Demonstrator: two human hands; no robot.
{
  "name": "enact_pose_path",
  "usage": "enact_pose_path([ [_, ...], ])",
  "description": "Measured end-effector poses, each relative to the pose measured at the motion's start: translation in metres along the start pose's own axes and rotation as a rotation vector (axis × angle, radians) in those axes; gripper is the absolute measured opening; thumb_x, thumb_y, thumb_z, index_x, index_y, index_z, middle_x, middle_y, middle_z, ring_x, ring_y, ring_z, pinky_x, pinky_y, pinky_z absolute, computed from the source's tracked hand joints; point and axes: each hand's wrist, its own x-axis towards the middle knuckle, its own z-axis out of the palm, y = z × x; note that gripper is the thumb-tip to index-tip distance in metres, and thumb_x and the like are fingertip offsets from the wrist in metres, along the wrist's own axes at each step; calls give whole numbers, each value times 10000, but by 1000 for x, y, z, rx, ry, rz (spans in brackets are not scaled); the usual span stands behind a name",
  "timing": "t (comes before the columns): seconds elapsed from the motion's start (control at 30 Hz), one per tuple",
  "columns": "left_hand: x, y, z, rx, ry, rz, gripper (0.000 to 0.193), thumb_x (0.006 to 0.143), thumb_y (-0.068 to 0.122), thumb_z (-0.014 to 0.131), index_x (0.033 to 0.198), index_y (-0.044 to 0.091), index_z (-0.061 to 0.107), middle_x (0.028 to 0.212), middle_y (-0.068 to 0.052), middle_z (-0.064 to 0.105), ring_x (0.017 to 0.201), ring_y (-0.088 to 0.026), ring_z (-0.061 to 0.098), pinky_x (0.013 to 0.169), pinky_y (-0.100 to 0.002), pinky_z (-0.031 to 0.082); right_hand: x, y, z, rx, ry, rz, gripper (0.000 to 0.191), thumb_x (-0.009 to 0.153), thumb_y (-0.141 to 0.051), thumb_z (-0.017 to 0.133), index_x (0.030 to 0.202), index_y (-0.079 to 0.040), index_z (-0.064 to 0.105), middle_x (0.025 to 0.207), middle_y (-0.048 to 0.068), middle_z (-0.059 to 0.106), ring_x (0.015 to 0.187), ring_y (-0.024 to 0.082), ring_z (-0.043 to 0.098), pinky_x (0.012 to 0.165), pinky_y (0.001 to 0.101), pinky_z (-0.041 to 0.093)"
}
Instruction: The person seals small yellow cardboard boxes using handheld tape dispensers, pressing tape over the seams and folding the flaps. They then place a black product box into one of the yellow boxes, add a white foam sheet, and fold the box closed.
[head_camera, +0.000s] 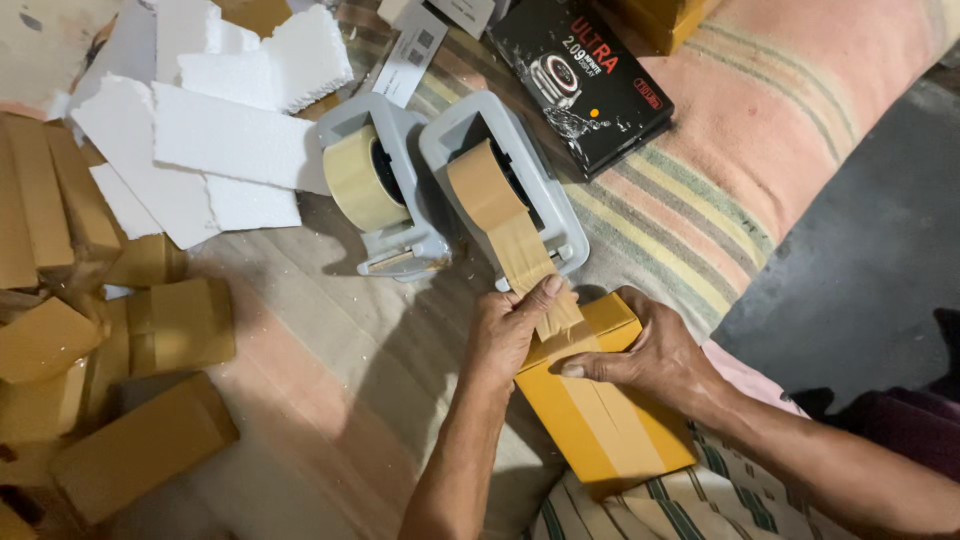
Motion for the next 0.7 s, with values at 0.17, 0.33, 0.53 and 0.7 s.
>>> enact_pose_path([
  [0.17, 0, -1, 0, -11, 13, -33, 437, 885, 371, 767, 1063, -27, 756, 926, -105, 782, 813, -154, 715, 749, -305, 593, 5, -2, -5, 46, -86, -27, 828, 566, -219, 940, 1278, 24, 593, 1012, 150, 770, 923, 206, 733, 835, 341, 596],
  [0.33, -1, -1, -1, -72, -5, 5, 424, 884, 362, 784, 1062, -21, 752, 936, -92, 772, 818, -145, 706, 756, -306, 585, 10, 10, -24, 235, -423, 34, 953, 569, -283, 885, 1399, 39, 545, 1137, 207, 775, 1011, 261, 763, 904, 375, 596],
  [0.53, -1, 0, -5, -23, -42, 1, 428, 887, 385, 793, 1000, -27, 770, 885, -98, 765, 783, -153, 705, 739, -316, 595, -3, 58, -34, 283, -670, 286, 1244, 461, -377, 919, 1521, 7, 394, 1336, 193, 686, 1198, 296, 731, 1053, 430, 509],
  [0.7, -2, 3, -5, -82, -88, -13, 443, 862, 406, 808, 999, -10, 741, 876, -99, 763, 774, -153, 699, 721, -325, 595, -12, 92, -33, 367, -757, 331, 1276, 453, -384, 946, 1532, 15, 394, 1378, 214, 643, 1281, 292, 640, 1132, 427, 484],
])
